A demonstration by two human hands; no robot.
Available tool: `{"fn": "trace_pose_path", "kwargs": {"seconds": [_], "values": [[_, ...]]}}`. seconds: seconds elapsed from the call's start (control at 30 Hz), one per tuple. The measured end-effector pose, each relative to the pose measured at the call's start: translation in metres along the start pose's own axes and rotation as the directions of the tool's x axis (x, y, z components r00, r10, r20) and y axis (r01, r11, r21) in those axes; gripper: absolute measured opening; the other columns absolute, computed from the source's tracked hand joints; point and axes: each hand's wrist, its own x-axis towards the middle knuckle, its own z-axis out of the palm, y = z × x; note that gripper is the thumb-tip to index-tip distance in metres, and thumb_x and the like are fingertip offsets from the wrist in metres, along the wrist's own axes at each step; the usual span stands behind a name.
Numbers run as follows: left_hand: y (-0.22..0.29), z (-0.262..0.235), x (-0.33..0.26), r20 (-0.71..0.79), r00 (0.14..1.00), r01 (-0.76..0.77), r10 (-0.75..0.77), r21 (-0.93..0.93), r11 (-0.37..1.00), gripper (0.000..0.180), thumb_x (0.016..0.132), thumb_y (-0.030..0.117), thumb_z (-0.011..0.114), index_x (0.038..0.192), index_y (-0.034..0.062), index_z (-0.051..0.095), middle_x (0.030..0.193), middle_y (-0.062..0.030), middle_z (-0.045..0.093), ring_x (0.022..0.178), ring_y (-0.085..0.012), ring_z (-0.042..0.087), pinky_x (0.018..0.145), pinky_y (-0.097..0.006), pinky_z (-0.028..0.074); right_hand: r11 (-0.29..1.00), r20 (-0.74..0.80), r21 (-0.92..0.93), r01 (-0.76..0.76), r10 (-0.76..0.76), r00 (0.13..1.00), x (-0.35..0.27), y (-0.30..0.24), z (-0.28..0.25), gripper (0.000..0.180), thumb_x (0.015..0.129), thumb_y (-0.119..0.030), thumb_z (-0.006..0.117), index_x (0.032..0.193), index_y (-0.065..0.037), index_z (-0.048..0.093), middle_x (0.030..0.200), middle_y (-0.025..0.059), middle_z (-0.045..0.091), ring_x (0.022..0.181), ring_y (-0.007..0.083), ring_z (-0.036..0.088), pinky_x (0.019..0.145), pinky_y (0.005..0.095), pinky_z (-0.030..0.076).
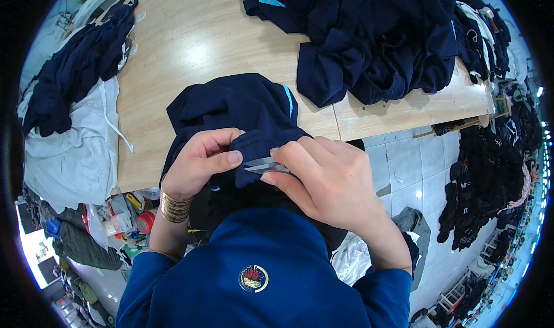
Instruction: Trimming excess threads and inspecting dark blue athletic shorts using small clippers at a factory workbench.
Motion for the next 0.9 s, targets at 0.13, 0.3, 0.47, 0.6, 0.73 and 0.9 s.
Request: {"fn": "trace_pose_path", "kwargs": {"seconds": [0.13, 0.3, 0.47, 0.6, 0.73, 0.9], "values": [[0.003, 0.002, 0.0, 0.006, 1.0, -0.011, 0.011, -0.045, 0.999, 0.021, 0.087, 0.022, 0.06, 0.092, 0.0018, 0.06, 0.08, 0.0025, 0.059, 0.071, -0.0016, 0.05, 0.066, -0.016, 0.041, 1.0, 0.0, 0.015, -0.006, 0.006, 1.0, -0.001, 0.0, 0.001, 0.024, 0.07, -0.018, 0.074, 0.083, -0.004, 0.058, 0.072, 0.0072, 0.063, 0.06, 0.02, 0.061, 0.053, 0.0263, 0.044], [0.003, -0.001, 0.0, 0.024, 1.0, -0.005, 0.006, -0.009, 1.0, 0.021, 0.087, 0.021, 0.061, 0.094, 0.0014, 0.06, 0.082, 0.0017, 0.06, 0.072, -0.0022, 0.051, 0.067, -0.016, 0.042, 0.998, -0.063, 0.064, -0.006, 0.01, 0.998, -0.003, 0.002, 0.009, 0.022, 0.076, -0.024, 0.07, 0.083, -0.007, 0.058, 0.067, 0.0039, 0.058, 0.056, 0.0177, 0.058, 0.049, 0.0264, 0.042], [0.006, 0.0, 0.0, 0.042, 0.999, -0.016, 0.018, -0.04, 0.999, 0.021, 0.087, 0.021, 0.061, 0.094, 0.0014, 0.06, 0.083, 0.0009, 0.06, 0.073, -0.0029, 0.052, 0.068, -0.017, 0.043, 0.994, -0.055, 0.109, -0.027, 0.034, 0.998, -0.003, 0.001, 0.01, 0.022, 0.077, -0.024, 0.07, 0.084, -0.007, 0.057, 0.068, 0.0041, 0.059, 0.056, 0.0179, 0.058, 0.049, 0.0263, 0.042], [0.005, 0.0, 0.001, 0.048, 0.998, -0.034, 0.038, -0.079, 0.996, 0.021, 0.087, 0.021, 0.061, 0.094, 0.0011, 0.06, 0.083, 0.0004, 0.06, 0.074, -0.0036, 0.053, 0.07, -0.018, 0.044, 0.994, -0.072, 0.104, -0.036, 0.043, 0.996, -0.003, -0.001, 0.011, 0.022, 0.076, -0.024, 0.07, 0.082, -0.007, 0.057, 0.067, 0.0045, 0.059, 0.055, 0.018, 0.058, 0.049, 0.0261, 0.042], [0.004, -0.002, 0.001, 0.058, 0.998, -0.024, 0.025, -0.019, 1.0, 0.021, 0.087, 0.02, 0.061, 0.095, 0.0009, 0.059, 0.083, 0.0, 0.06, 0.074, -0.0038, 0.053, 0.071, -0.019, 0.044, 0.996, -0.095, 0.072, -0.042, 0.049, 0.994, -0.004, 0.0, 0.013, 0.022, 0.076, -0.024, 0.07, 0.081, -0.007, 0.057, 0.067, 0.005, 0.059, 0.055, 0.0174, 0.058, 0.049, 0.026, 0.042], [0.008, -0.002, -0.001, 0.058, 0.998, -0.018, 0.023, -0.09, 0.996, 0.019, 0.087, 0.02, 0.061, 0.094, 0.0022, 0.058, 0.084, -0.0006, 0.06, 0.073, -0.005, 0.053, 0.071, -0.019, 0.044, 0.961, -0.072, 0.226, -0.161, 0.182, 0.981, -0.007, 0.004, 0.013, 0.021, 0.076, -0.021, 0.07, 0.08, -0.006, 0.057, 0.065, 0.0058, 0.059, 0.053, 0.0177, 0.057, 0.048, 0.0255, 0.042]]}}
